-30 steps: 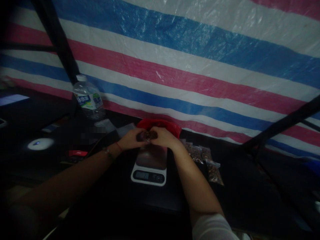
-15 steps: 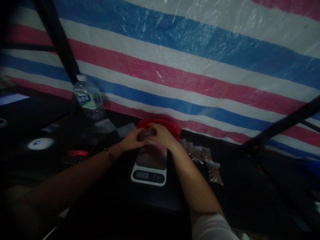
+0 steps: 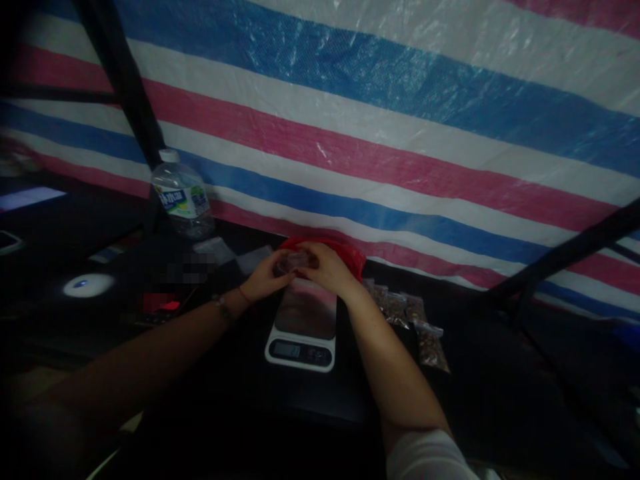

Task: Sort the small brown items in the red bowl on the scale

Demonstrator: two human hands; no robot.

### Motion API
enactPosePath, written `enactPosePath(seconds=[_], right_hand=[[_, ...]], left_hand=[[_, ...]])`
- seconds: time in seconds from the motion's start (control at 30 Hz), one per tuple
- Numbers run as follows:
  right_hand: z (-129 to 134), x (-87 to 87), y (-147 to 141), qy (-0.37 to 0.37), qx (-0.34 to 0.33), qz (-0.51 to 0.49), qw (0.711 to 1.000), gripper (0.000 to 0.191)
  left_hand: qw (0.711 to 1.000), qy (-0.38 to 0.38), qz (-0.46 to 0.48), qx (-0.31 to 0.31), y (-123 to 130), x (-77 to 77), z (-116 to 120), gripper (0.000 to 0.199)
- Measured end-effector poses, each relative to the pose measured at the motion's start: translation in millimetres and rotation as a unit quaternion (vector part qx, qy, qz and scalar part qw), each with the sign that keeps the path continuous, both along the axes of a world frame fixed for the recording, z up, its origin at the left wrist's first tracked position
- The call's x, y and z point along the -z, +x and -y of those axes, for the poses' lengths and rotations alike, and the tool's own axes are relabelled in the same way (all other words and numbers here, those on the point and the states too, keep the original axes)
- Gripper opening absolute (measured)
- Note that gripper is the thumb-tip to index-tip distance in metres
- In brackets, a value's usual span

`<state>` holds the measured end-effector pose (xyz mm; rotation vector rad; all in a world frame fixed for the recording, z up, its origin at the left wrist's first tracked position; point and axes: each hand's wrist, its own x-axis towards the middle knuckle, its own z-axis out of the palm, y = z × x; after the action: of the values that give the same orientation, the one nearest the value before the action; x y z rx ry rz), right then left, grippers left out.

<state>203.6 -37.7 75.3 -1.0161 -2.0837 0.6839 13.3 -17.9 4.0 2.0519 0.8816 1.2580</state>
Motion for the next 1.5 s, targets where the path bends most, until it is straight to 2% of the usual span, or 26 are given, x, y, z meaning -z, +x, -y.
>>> enactPosePath(seconds=[0.13, 0.23, 0.3, 0.4, 0.53, 0.67, 0.77, 0.8, 0.87, 0.93, 1.0, 1.07, 1.17, 1.27, 1.5], right_hand=[[2, -6.6, 3, 0.044, -0.004, 0.082, 0.996, 0.057], [4, -12.4, 6, 0.068, 0.010, 0.122, 0.990, 0.048], [6, -14.6, 10, 0.046, 0.010, 0.126, 0.991, 0.041], [6, -12.8, 14, -0.008, -0.024, 0.160, 0.987, 0.042], [5, -4.7, 12, -0.072, -0.073, 0.262, 0.960, 0.039], [7, -2.0, 9, -0.128, -0.081, 0.320, 0.935, 0.048], [6, -4.9, 15, -0.147, -0.093, 0.279, 0.944, 0.068], [5, -5.7, 17, -0.149, -0.094, 0.246, 0.953, 0.068], [0, -5.8, 22, -0.130, -0.069, 0.177, 0.973, 0.051], [-8, -2.8, 26, -0.081, -0.019, 0.149, 0.985, 0.031], [-17, 3.1, 28, -0.032, 0.031, 0.174, 0.984, 0.028], [-29, 10.2, 27, -0.020, 0.048, 0.223, 0.973, 0.034], [-48, 19.5, 20, -0.051, 0.053, 0.294, 0.953, 0.041], [-66, 26.6, 8, -0.085, 0.071, 0.338, 0.935, 0.036], [-86, 39.8, -15, -0.107, 0.027, 0.384, 0.917, 0.036]], left_hand=[[1.000, -0.014, -0.011, 0.015, 0, 0.2, 1, 0.049], [0.999, -0.035, 0.012, 0.016, 1, -0.1, 1, 0.050], [0.996, -0.060, 0.066, -0.017, 1, 1.3, -2, 0.048], [0.984, -0.074, 0.142, -0.074, -1, 5.2, -8, 0.046], [0.980, -0.072, 0.164, -0.090, -1, 11.4, -14, 0.049], [0.982, -0.105, 0.118, -0.104, 1, 14.0, -16, 0.048], [0.990, -0.083, 0.069, -0.088, 2, 11.3, -13, 0.054], [0.992, -0.076, 0.055, -0.083, 2, 10.0, -11, 0.057], [0.994, -0.069, 0.030, -0.074, 2, 7.5, -8, 0.062], [0.995, -0.067, 0.011, -0.068, 2, 6.0, -7, 0.066], [0.996, -0.064, 0.001, -0.063, 2, 6.1, -7, 0.066], [0.997, -0.057, 0.001, -0.055, 2, 7.3, -8, 0.067], [0.998, -0.047, 0.001, -0.035, 3, 8.9, -9, 0.067], [0.999, -0.038, -0.013, -0.024, 3, 8.2, -9, 0.069], [0.996, -0.060, -0.060, -0.035, 2, 4.5, -6, 0.044]])
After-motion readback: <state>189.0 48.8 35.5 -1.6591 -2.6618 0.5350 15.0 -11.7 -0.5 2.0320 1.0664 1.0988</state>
